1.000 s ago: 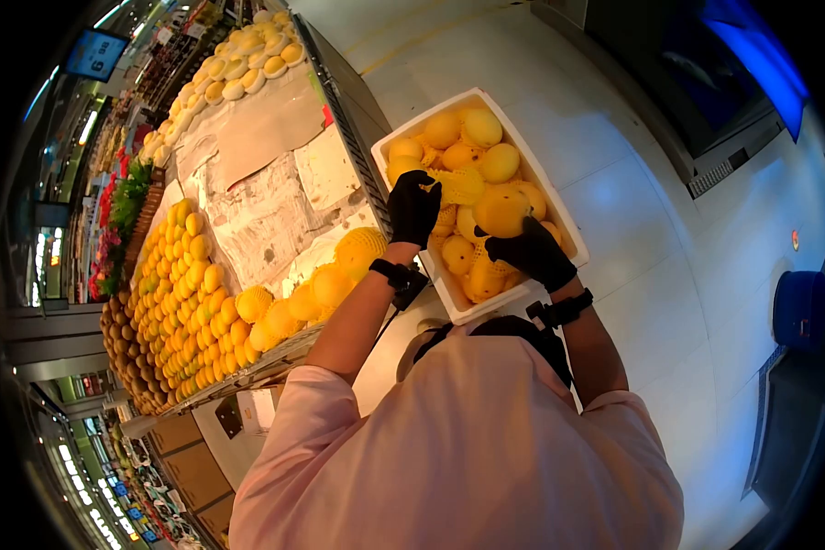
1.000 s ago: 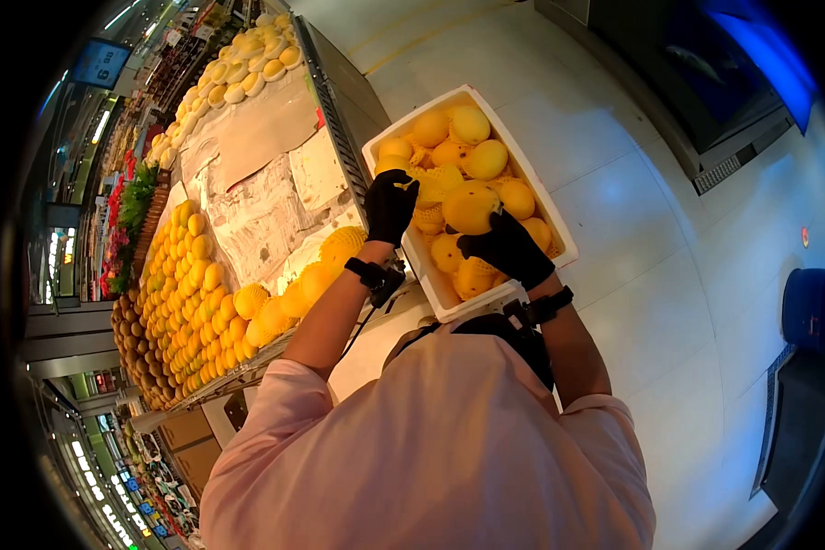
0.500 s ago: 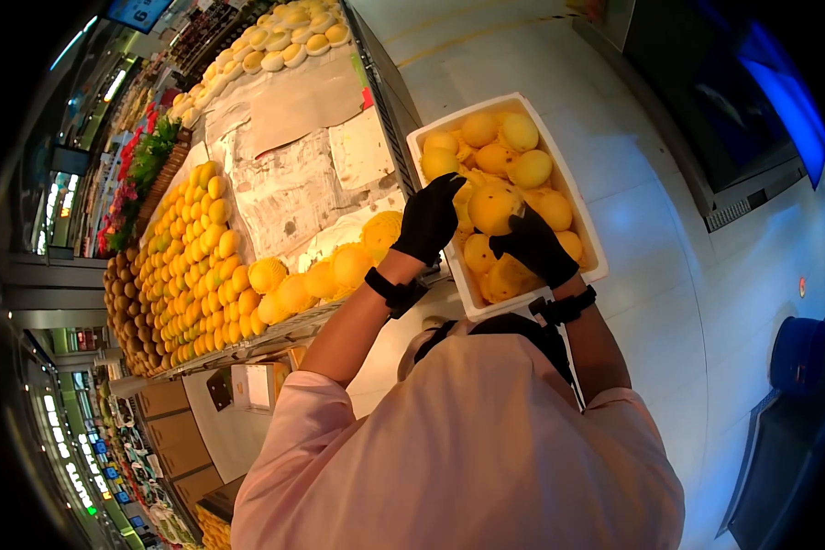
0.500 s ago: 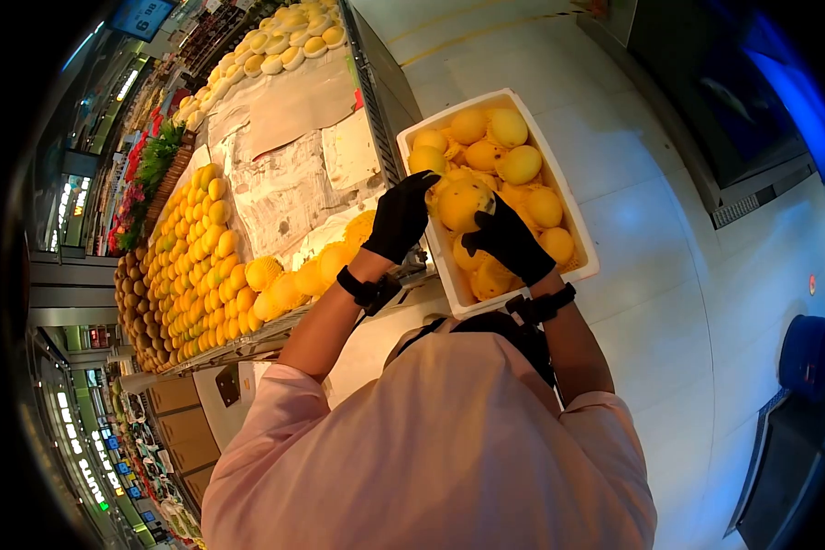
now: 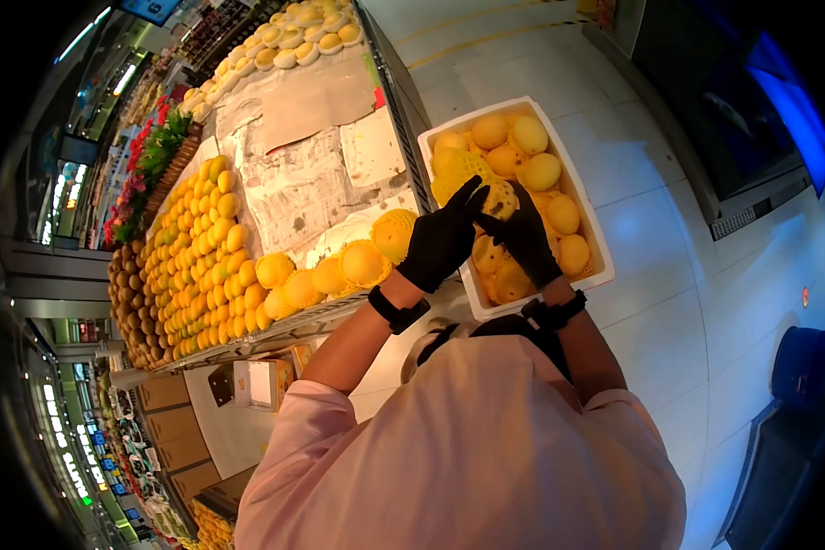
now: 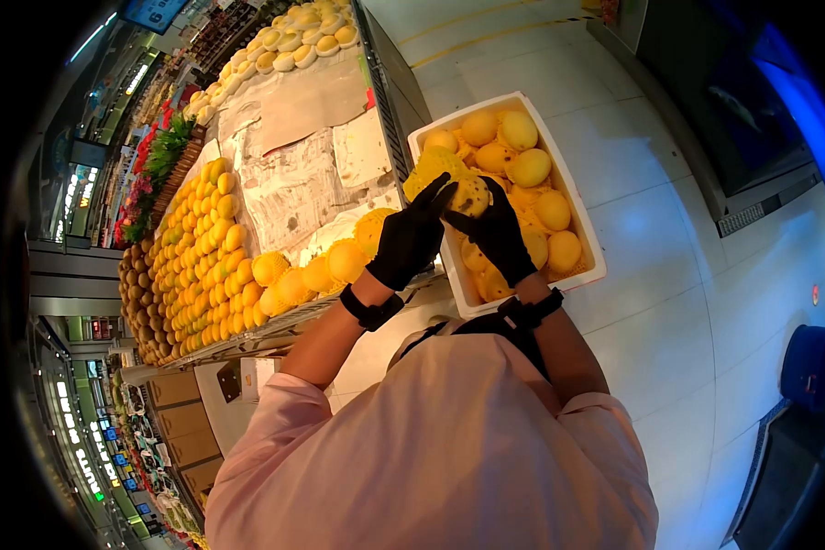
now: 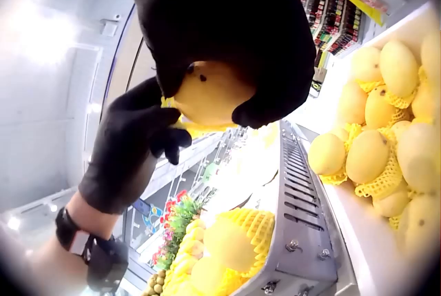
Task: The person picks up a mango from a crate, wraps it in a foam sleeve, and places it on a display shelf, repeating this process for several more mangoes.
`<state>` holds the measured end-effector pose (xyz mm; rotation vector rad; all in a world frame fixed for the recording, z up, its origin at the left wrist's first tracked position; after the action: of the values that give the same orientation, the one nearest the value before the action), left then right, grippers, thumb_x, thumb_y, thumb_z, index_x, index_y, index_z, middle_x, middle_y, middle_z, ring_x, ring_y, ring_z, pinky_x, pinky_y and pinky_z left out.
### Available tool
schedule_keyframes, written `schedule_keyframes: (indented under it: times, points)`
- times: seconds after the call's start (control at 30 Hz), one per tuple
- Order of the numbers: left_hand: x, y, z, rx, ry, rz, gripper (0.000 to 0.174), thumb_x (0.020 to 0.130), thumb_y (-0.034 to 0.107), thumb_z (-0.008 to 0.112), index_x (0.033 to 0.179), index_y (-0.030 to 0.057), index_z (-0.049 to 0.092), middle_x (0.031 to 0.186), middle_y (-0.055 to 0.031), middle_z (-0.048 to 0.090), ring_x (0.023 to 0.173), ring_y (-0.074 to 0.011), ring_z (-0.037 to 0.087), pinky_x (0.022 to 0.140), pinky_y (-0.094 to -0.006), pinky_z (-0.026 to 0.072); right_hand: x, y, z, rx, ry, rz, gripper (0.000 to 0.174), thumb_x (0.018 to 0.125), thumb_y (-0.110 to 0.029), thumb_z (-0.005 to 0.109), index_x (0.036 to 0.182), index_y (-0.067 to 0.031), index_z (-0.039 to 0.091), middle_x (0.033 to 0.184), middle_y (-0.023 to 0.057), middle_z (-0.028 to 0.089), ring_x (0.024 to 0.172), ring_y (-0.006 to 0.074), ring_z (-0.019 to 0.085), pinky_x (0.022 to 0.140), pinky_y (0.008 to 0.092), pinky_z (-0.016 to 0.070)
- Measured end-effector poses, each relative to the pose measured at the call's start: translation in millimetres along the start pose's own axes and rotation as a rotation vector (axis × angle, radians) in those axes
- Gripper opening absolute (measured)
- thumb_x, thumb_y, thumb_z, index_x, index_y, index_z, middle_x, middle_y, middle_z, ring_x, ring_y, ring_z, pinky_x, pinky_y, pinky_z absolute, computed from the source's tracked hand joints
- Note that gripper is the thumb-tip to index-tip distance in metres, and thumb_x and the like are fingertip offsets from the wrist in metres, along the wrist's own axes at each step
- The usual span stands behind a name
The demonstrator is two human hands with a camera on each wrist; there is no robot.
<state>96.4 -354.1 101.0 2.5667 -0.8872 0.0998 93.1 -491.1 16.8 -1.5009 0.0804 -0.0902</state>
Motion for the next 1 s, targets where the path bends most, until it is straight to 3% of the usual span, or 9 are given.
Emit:
schedule_keyframes:
  times: [0.1, 0.3, 0.43, 0.5, 0.57, 0.67, 0.8, 0.9, 1.0]
  points:
    - [-3.7, 7.9, 3.5, 0.02, 0.022, 0.014, 0.056, 0.082, 0.005, 0.057, 0.136, 0.0168, 0.053, 0.148, -0.0061, 0.045, 0.072, -0.0284, 0.068, 0.06, -0.0349, 0.0546, 4.9, 24.9, 1.6, -0.088, 0.073, -0.174, 0.074, 0.075, -0.016, 0.083, 0.135, -0.0014, 0.043, 0.121, 0.0123, 0.058, 0.107, 0.0211, 0.06, 0.087, 0.0294, 0.0531]
    - [-7.6, 11.5, -4.0, -0.135, 0.09, 0.137, 0.046, 0.083, -0.002, 0.057, 0.128, 0.0119, 0.06, 0.137, -0.0127, 0.055, 0.073, -0.0257, 0.069, 0.068, -0.0322, 0.0563, 12.8, 36.9, 6.0, 0.345, -0.032, -0.102, 0.079, 0.07, -0.01, 0.085, 0.136, -0.0027, 0.042, 0.125, 0.0121, 0.056, 0.115, 0.0228, 0.055, 0.095, 0.0322, 0.0492]
    - [-5.9, 10.7, -19.8, -0.059, 0.4, 0.194, 0.042, 0.082, 0.007, 0.072, 0.123, 0.0089, 0.062, 0.126, -0.015, 0.061, 0.088, -0.0269, 0.068, 0.077, -0.0344, 0.056, 8.7, 16.6, 9.0, 0.317, -0.07, -0.146, 0.079, 0.071, -0.006, 0.083, 0.138, -0.003, 0.04, 0.127, 0.0112, 0.054, 0.118, 0.0222, 0.053, 0.097, 0.0319, 0.0485]
    - [-2.3, 15.2, -36.4, 0.042, 0.508, 0.03, 0.066, 0.069, 0.014, 0.086, 0.128, 0.0091, 0.058, 0.131, -0.0176, 0.054, 0.116, -0.0367, 0.056, 0.091, -0.0413, 0.051, 1.9, 5.4, 8.5, 0.537, -0.112, -0.097, 0.073, 0.078, -0.002, 0.076, 0.14, -0.0021, 0.036, 0.13, 0.0106, 0.051, 0.121, 0.021, 0.051, 0.099, 0.0308, 0.048]
    - [3.0, 18.3, -50.6, 0.074, 0.551, -0.053, 0.068, 0.066, 0.013, 0.088, 0.126, 0.0101, 0.056, 0.14, -0.0189, 0.046, 0.123, -0.0368, 0.051, 0.097, -0.0397, 0.0485, 7.7, 4.8, 1.7, 0.181, -0.084, -0.27, 0.075, 0.078, -0.004, 0.077, 0.14, -0.002, 0.036, 0.131, 0.0111, 0.051, 0.121, 0.0215, 0.051, 0.101, 0.0317, 0.0459]
    - [8.0, -16.4, -29.6, -0.325, 0.541, 0.07, 0.059, 0.07, 0.008, 0.085, 0.12, 0.0088, 0.056, 0.145, -0.0191, 0.044, 0.129, -0.0326, 0.048, 0.101, -0.0376, 0.0461, 6.5, -7.0, -1.9, -0.012, -0.041, -0.339, 0.077, 0.077, -0.007, 0.079, 0.14, -0.0016, 0.036, 0.133, 0.0119, 0.051, 0.121, 0.0221, 0.051, 0.103, 0.0325, 0.0446]
    - [4.1, -28.8, -4.7, -0.639, 0.327, 0.06, 0.047, 0.079, -0.001, 0.076, 0.121, 0.0034, 0.055, 0.147, -0.0173, 0.043, 0.129, -0.0241, 0.05, 0.101, -0.0335, 0.0457, 13.1, -4.1, -2.6, 0.137, 0.08, -0.239, 0.085, 0.067, -0.011, 0.087, 0.138, -0.0025, 0.041, 0.128, 0.0116, 0.055, 0.116, 0.0222, 0.055, 0.098, 0.0332, 0.0482]
    - [1.6, -39.5, 6.5, -0.851, 0.228, -0.296, 0.055, 0.082, 0.012, 0.078, 0.13, 0.0012, 0.053, 0.129, -0.0154, 0.06, 0.11, -0.02, 0.059, 0.094, -0.0338, 0.0491, 10.2, -8.8, -2.2, 0.221, 0.043, -0.178, 0.084, 0.067, -0.01, 0.086, 0.138, -0.0019, 0.041, 0.129, 0.0133, 0.054, 0.119, 0.0223, 0.054, 0.097, 0.0327, 0.0493]
    - [8.9, -41.3, -1.6, -1.047, 0.197, -0.418, 0.043, 0.093, 0.013, 0.065, 0.131, -0.0022, 0.052, 0.123, -0.0082, 0.062, 0.107, -0.0186, 0.062, 0.092, -0.0296, 0.0496, 7.4, -21.0, -9.1, -0.037, 0.002, -0.269, 0.084, 0.068, -0.008, 0.085, 0.139, -0.0023, 0.041, 0.132, 0.0148, 0.052, 0.122, 0.0229, 0.053, 0.095, 0.0317, 0.0507]
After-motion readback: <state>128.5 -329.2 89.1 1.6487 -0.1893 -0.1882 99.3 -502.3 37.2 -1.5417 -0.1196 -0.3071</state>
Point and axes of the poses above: each hand's wrist, its own x-axis towards the middle knuckle, its own z-axis out of the palm, y = z × x, the point moved 5 cm from there along x, towards the middle knuckle
